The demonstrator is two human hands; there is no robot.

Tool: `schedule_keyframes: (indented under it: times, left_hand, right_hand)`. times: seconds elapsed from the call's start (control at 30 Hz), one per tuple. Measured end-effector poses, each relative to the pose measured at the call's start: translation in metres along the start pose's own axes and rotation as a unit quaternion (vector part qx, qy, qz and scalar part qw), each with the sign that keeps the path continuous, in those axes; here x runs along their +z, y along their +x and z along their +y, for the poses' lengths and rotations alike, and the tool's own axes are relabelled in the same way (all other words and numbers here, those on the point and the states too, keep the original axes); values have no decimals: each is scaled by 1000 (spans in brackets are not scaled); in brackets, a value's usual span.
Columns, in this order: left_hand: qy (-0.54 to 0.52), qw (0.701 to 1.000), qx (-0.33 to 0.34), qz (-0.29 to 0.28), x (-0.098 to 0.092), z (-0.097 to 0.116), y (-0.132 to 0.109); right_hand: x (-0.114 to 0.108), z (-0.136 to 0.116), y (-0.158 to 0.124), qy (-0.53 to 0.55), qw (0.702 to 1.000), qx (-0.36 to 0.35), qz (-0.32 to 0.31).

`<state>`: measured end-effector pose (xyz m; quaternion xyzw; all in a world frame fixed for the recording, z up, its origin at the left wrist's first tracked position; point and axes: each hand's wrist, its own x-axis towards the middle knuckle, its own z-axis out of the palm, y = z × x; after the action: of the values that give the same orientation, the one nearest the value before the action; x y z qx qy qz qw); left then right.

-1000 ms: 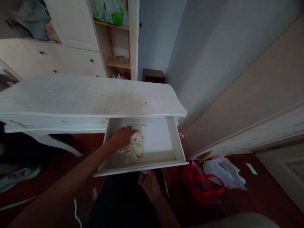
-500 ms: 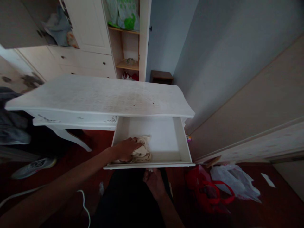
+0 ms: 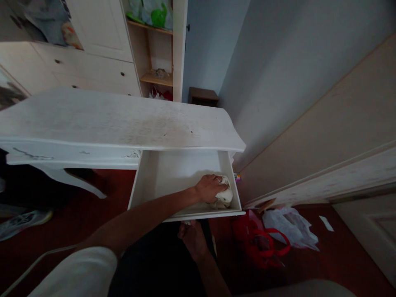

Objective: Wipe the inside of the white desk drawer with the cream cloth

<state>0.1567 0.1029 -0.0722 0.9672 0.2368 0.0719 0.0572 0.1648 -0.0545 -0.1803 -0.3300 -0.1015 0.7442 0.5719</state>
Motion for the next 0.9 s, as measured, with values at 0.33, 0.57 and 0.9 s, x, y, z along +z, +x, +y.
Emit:
schedule_keyframes:
  times: [0.33,0.57,0.9]
  left_hand:
    - [38,957,-280,62,-23,-75,41]
    - [-6,949,-310,63,-25,-61,50]
    - [-121,974,-182,50,-18,-13,36]
  right_hand:
    - [8,-5,-2,24,1000,15,13]
    - [8,-5,0,8,1000,-6,-6]
    - [3,-3,0,10,1000,1,-4]
